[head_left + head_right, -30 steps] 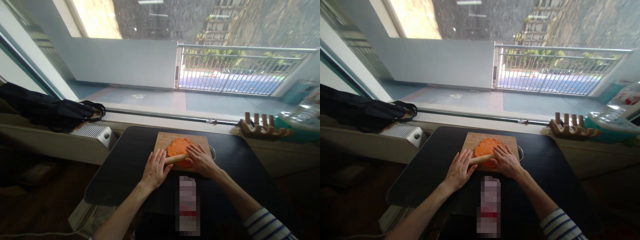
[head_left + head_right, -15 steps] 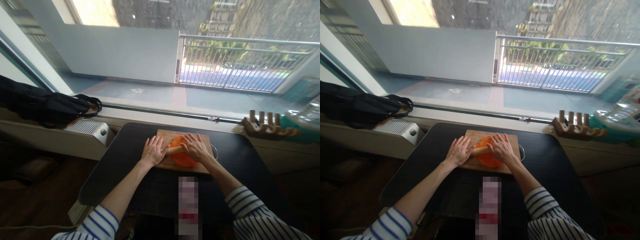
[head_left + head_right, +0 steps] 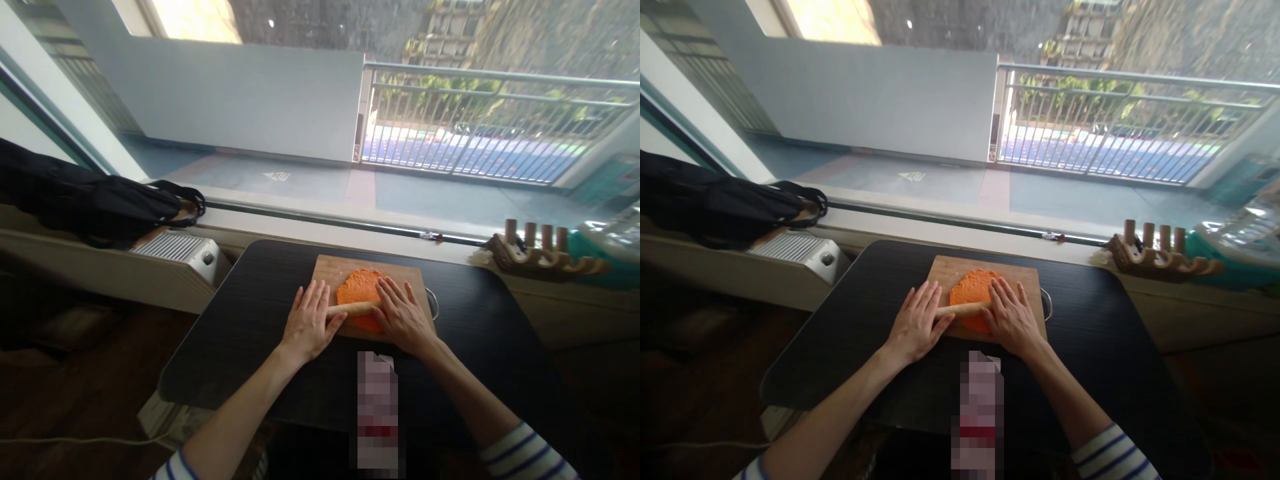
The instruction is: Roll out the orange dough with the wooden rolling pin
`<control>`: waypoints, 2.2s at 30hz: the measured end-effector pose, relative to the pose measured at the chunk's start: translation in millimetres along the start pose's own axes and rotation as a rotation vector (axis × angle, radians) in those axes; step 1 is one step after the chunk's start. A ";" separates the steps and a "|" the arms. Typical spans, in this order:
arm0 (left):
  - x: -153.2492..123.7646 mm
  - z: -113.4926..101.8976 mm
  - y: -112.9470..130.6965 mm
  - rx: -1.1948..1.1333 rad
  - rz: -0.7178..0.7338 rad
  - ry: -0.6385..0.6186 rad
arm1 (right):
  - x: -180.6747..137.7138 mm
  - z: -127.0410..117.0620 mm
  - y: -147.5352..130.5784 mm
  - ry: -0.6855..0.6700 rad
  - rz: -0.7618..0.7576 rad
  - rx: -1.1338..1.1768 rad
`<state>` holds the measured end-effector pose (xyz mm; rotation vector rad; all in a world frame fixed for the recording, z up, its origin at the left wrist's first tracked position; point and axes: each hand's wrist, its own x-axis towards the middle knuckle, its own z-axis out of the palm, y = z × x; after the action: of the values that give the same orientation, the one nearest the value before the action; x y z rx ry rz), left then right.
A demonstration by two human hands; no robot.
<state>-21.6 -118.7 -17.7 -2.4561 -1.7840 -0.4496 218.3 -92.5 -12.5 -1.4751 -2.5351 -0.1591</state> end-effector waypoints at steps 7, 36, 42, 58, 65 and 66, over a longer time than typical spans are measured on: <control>38.1 3.7 -15.0 -0.009 -0.080 -0.005 | 32.8 0.6 2.6 -0.060 0.080 -0.008; 118.9 9.9 -51.3 -0.050 -0.162 -0.146 | 97.0 -2.8 15.5 -0.210 0.301 0.064; 130.0 13.0 -54.5 -0.054 -0.144 -0.068 | 106.4 2.6 20.6 -0.175 0.330 0.073; 142.7 17.3 -57.7 -0.081 -0.075 0.129 | 120.2 11.7 27.9 -0.065 0.375 0.117; 119.7 3.8 -43.6 -0.047 0.077 0.269 | 110.7 9.5 23.0 -0.116 0.400 0.125; 113.8 3.9 -38.9 -0.035 0.108 0.264 | 110.6 9.1 22.1 -0.120 0.402 0.124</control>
<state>-25.4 -0.7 5.7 -2.3688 -1.5452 -0.7606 183.3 13.9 3.7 -1.9500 -2.2240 0.1498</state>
